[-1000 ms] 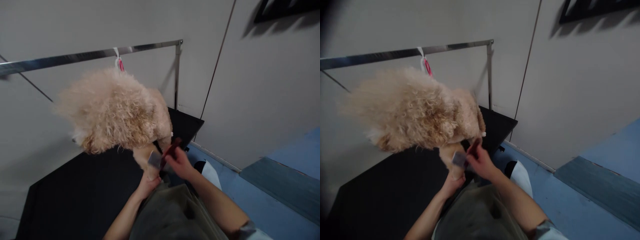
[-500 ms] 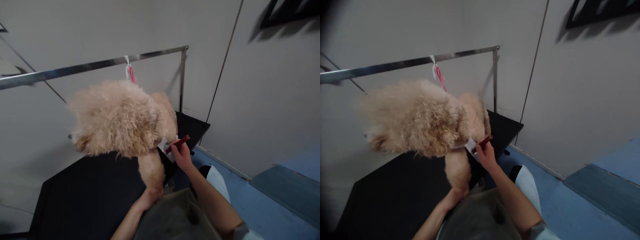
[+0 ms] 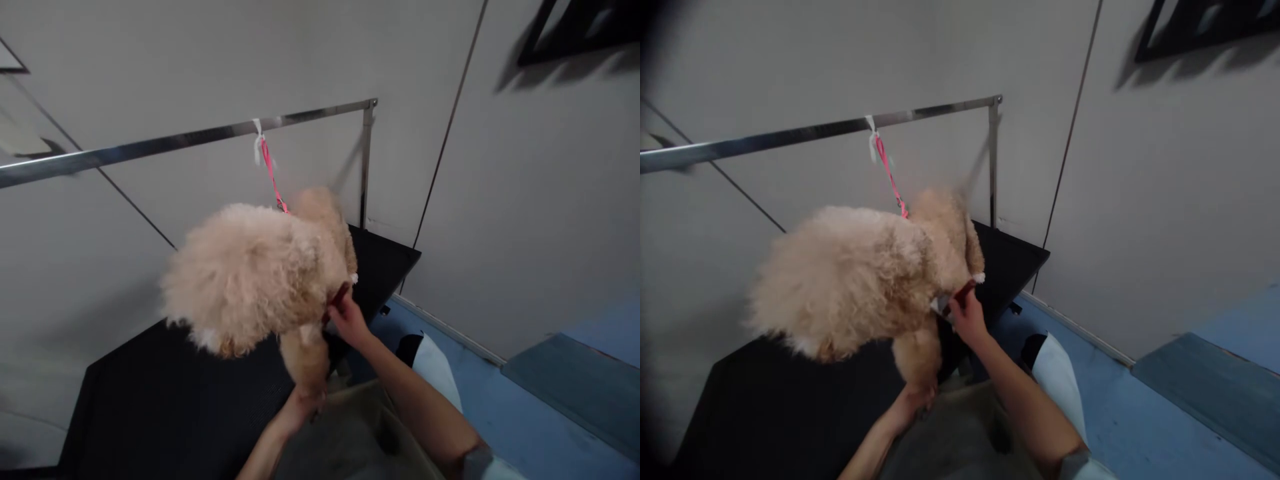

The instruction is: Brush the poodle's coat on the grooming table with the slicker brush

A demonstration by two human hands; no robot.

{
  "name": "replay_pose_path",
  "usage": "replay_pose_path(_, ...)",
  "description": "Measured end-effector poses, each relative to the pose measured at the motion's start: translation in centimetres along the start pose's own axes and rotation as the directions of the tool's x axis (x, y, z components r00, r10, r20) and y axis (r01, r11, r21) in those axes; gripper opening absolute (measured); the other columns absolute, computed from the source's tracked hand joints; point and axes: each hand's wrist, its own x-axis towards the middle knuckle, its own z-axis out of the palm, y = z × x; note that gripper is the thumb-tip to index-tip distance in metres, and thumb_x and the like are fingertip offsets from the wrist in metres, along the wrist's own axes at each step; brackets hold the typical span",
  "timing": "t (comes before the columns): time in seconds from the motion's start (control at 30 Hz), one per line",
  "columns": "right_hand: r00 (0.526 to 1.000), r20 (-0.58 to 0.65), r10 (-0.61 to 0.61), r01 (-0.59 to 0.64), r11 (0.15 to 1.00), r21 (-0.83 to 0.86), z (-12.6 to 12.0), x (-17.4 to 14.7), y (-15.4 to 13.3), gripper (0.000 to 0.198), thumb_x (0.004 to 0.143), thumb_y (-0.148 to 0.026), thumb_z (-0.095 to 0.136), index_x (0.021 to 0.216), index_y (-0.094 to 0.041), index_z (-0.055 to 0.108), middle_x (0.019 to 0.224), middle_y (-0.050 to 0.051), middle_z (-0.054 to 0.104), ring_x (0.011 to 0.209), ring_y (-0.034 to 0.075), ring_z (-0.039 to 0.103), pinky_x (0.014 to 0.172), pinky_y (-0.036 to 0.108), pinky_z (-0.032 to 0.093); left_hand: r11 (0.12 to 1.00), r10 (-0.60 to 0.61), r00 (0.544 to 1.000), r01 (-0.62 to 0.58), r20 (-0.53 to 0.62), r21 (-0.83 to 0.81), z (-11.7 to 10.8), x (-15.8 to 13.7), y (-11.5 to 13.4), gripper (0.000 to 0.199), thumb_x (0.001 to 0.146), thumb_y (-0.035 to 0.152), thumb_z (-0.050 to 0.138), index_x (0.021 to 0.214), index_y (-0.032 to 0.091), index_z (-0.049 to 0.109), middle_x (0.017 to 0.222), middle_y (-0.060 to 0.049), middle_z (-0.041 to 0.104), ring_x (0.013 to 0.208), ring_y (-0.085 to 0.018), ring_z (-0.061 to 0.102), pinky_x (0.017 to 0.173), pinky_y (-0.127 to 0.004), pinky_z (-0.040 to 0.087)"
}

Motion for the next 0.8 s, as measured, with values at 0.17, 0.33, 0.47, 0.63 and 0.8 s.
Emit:
replay_pose_path(0.17, 0.972, 0.235, -0.004, -0.029, 0.99, 0.137, -0.4, -1.6, -0.2, 0.028, 0.086, -0.046, 0.058, 0.088, -0.019, 0.057, 0.08, 0.003, 0.062, 0.072, 0.016, 0.059, 0.069, 0.03, 0.05, 0.989, -0.073, 0.976, 0.098, 0.207, -0.111, -1.3, 0.0, 1.8, 0.053, 0.061, 0.064, 0.076, 0.074, 0.017, 0.056, 0.054, 0.001, 0.05, 0.046, -0.009, 0.04, 0.041, -0.021, 0.032)
replay_pose_path(0.33, 0.993, -0.093, 0.071, -0.052, 0.979, 0.195, -0.2, -2.7, -0.4, 0.029, 0.086, -0.048, 0.059, 0.093, -0.02, 0.054, 0.083, 0.004, 0.062, 0.076, 0.017, 0.059, 0.072, 0.032, 0.05, 0.964, -0.088, 0.951, 0.156, 0.296, -0.213, -2.5, 0.4, 3.9, 0.054, 0.06, 0.066, 0.073, 0.072, 0.018, 0.053, 0.045, 0.002, 0.047, 0.035, -0.008, 0.036, 0.034, -0.019, 0.024)
replay_pose_path(0.47, 0.995, 0.095, 0.042, -0.064, 0.967, 0.248, 0.4, -2.5, -1.0, 0.031, 0.085, -0.049, 0.06, 0.092, -0.02, 0.055, 0.08, 0.003, 0.062, 0.071, 0.016, 0.058, 0.07, 0.032, 0.051, 0.976, -0.113, 0.948, 0.161, 0.297, -0.145, -2.5, 0.6, 5.5, 0.049, 0.06, 0.061, 0.075, 0.066, 0.017, 0.055, 0.043, 0.0, 0.048, 0.036, -0.008, 0.038, 0.035, -0.019, 0.024)
replay_pose_path(0.63, 1.0, -0.003, 0.031, -0.029, 0.972, 0.234, 0.7, -2.3, -1.3, 0.026, 0.085, -0.045, 0.06, 0.091, -0.02, 0.055, 0.082, 0.003, 0.062, 0.072, 0.016, 0.059, 0.07, 0.032, 0.051, 0.982, -0.117, 0.936, 0.159, 0.332, -0.101, -2.3, 0.3, 6.2, 0.044, 0.062, 0.058, 0.074, 0.068, 0.017, 0.058, 0.045, 0.0, 0.05, 0.036, -0.008, 0.038, 0.035, -0.019, 0.024)
replay_pose_path(0.8, 0.956, -0.261, 0.133, -0.098, 0.985, 0.145, -1.5, -1.4, 0.3, 0.027, 0.079, -0.044, 0.061, 0.086, -0.02, 0.055, 0.077, 0.002, 0.061, 0.069, 0.017, 0.057, 0.067, 0.032, 0.049, 0.982, -0.119, 0.937, 0.159, 0.328, -0.1, -1.9, -0.4, 6.4, 0.044, 0.064, 0.056, 0.073, 0.074, 0.014, 0.06, 0.049, -0.001, 0.054, 0.039, -0.01, 0.043, 0.037, -0.019, 0.028)
